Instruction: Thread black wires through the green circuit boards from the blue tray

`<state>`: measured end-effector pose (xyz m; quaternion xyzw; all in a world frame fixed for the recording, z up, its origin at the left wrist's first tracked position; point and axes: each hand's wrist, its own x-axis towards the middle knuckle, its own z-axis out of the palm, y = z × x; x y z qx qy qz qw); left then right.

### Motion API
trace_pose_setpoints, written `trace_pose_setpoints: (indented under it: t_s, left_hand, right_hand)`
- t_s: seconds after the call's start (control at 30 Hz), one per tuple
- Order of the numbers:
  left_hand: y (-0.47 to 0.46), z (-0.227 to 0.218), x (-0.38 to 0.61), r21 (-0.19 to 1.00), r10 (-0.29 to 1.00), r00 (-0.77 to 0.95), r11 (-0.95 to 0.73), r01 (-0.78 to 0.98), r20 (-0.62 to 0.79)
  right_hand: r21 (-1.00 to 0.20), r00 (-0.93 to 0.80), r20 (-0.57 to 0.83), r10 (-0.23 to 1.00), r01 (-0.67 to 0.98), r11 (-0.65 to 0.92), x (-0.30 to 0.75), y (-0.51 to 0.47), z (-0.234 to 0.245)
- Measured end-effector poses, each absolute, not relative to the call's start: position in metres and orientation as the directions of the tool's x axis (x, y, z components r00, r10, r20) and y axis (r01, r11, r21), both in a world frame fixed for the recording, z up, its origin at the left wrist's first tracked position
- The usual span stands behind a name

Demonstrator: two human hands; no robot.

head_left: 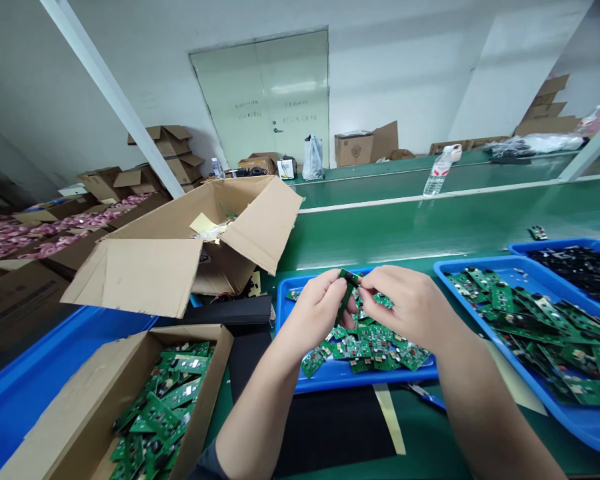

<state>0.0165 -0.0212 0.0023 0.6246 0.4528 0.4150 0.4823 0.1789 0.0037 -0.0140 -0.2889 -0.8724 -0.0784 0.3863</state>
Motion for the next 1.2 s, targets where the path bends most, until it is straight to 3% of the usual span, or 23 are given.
trace_pose_setpoints:
  t_s: [0.53,0.83,1.03,1.2]
  left_hand:
    - [-0.021,0.003,0.018,0.978,0.966,0.251,-0.115,0.174,0.068]
    - [-0.02,0.001,0.017,0.963,0.963,0.252,-0.157,0.219,0.1]
    - [-0.02,-0.002,0.016,0.943,0.961,0.249,-0.186,0.276,0.117]
    - [-0.021,-0.005,0.017,0.94,0.962,0.26,-0.162,0.301,0.082]
  right_hand:
    - [-0.056,-0.529,0.717,0.454,0.605,0.794,0.179,0.005,-0.015]
    - [-0.093,-0.513,0.702,0.494,0.622,0.778,0.18,0.005,-0.014]
    - [-0.207,-0.464,0.65,0.602,0.654,0.728,0.187,0.007,-0.013]
    - [-0.198,-0.424,0.704,0.57,0.654,0.73,0.191,0.01,-0.012]
